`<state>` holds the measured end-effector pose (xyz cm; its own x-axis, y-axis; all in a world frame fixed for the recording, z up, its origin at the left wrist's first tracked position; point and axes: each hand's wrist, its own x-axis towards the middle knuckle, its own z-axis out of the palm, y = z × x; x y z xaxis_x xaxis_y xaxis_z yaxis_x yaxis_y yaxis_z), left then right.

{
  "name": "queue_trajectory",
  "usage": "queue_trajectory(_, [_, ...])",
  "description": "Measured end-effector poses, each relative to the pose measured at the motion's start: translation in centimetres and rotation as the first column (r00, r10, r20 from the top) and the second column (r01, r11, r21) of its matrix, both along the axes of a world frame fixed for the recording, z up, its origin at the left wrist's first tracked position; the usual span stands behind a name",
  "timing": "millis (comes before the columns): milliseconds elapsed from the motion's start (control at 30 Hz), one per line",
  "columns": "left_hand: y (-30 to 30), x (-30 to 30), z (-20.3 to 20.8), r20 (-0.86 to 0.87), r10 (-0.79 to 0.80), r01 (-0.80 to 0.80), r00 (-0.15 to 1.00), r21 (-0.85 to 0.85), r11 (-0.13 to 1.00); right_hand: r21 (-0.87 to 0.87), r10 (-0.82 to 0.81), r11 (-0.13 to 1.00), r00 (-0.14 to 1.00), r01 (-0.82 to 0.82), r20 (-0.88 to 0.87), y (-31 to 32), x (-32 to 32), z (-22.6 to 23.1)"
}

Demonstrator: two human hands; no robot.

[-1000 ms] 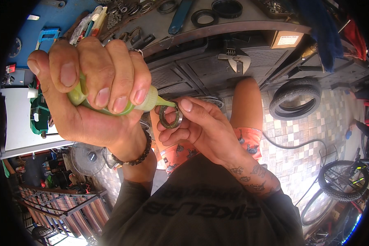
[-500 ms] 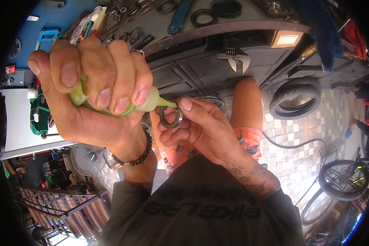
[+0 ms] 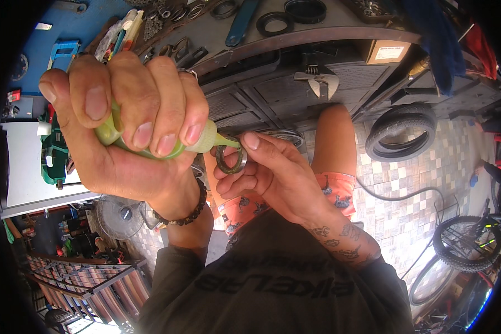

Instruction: The person uses a hammer to tap a small metal ring on a workbench, wipes it with a cloth, applies lubricant from a squeeze bottle, and taps it again. The person handles the ring and tools directly on the bench surface.

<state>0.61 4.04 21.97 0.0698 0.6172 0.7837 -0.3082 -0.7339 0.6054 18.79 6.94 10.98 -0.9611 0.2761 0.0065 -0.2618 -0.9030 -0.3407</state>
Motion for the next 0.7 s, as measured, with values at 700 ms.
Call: queue_trajectory(700, [-1.6,0.9,0.6,0.304,0.065,-0.004,0.950,-0.197,0.980,0.093,-0.017,0.996,0.997,0.010,0.075,0.0,0.1,0.1])
